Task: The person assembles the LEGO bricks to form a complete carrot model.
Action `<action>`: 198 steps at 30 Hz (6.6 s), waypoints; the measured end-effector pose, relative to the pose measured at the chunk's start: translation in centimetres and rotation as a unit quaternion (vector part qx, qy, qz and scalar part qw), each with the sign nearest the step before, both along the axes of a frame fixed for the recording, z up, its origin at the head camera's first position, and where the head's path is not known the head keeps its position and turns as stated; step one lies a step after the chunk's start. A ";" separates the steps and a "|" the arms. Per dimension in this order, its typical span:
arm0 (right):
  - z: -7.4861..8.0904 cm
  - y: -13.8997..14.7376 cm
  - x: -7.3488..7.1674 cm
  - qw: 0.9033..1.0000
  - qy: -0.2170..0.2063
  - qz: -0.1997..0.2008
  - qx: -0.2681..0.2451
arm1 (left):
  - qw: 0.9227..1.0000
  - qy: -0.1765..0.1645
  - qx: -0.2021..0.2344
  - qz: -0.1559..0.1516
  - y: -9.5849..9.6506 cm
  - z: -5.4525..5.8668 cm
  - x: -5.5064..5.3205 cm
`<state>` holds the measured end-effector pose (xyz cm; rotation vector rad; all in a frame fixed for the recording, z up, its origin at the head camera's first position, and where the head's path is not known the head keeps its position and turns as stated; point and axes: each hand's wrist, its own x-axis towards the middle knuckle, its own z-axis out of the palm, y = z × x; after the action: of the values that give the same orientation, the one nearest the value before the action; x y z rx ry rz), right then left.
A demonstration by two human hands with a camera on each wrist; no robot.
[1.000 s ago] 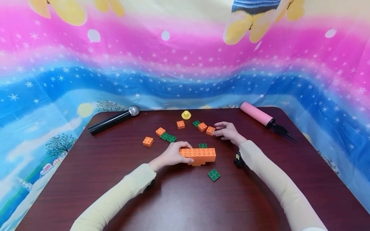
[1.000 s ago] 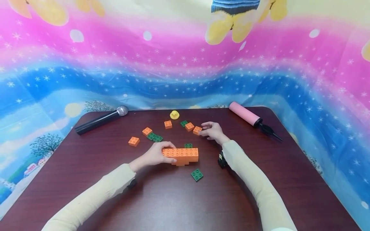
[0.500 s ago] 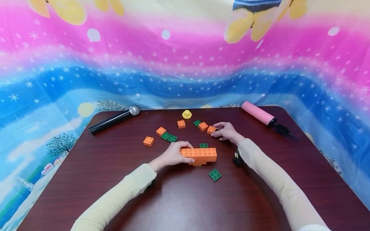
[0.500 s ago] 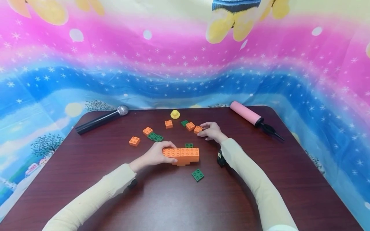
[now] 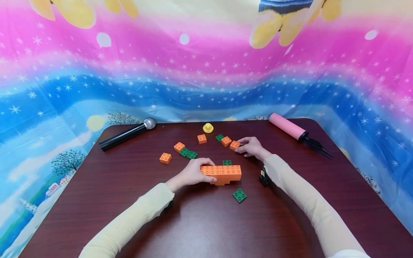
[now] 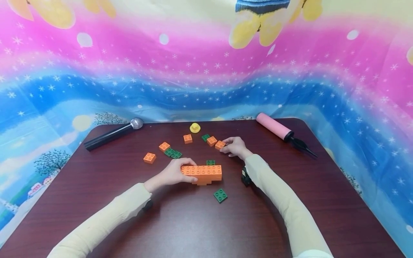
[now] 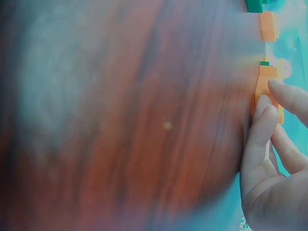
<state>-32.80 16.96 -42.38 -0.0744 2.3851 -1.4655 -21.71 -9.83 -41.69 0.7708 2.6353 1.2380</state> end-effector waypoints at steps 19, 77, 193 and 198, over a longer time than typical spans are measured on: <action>0.8 -0.6 2.1 0.999 0.036 -0.023 -0.034 | 1.000 -0.005 -0.009 0.014 0.0 -0.1 0.0; 2.9 -5.5 10.3 0.964 0.212 0.157 -0.035 | 0.999 0.011 -0.029 -0.005 -0.3 0.1 -0.2; 3.7 -6.7 9.9 0.923 0.299 0.233 0.063 | 0.998 -0.043 0.049 0.003 -2.2 -0.4 0.1; 3.7 -6.7 10.3 0.918 0.309 0.239 0.074 | 0.998 -0.041 0.050 0.003 -2.2 -0.4 0.4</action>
<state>-22.55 10.22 -38.67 -1.1519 2.6473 -1.1240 -21.30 -12.03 -42.05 0.7110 2.5289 1.3825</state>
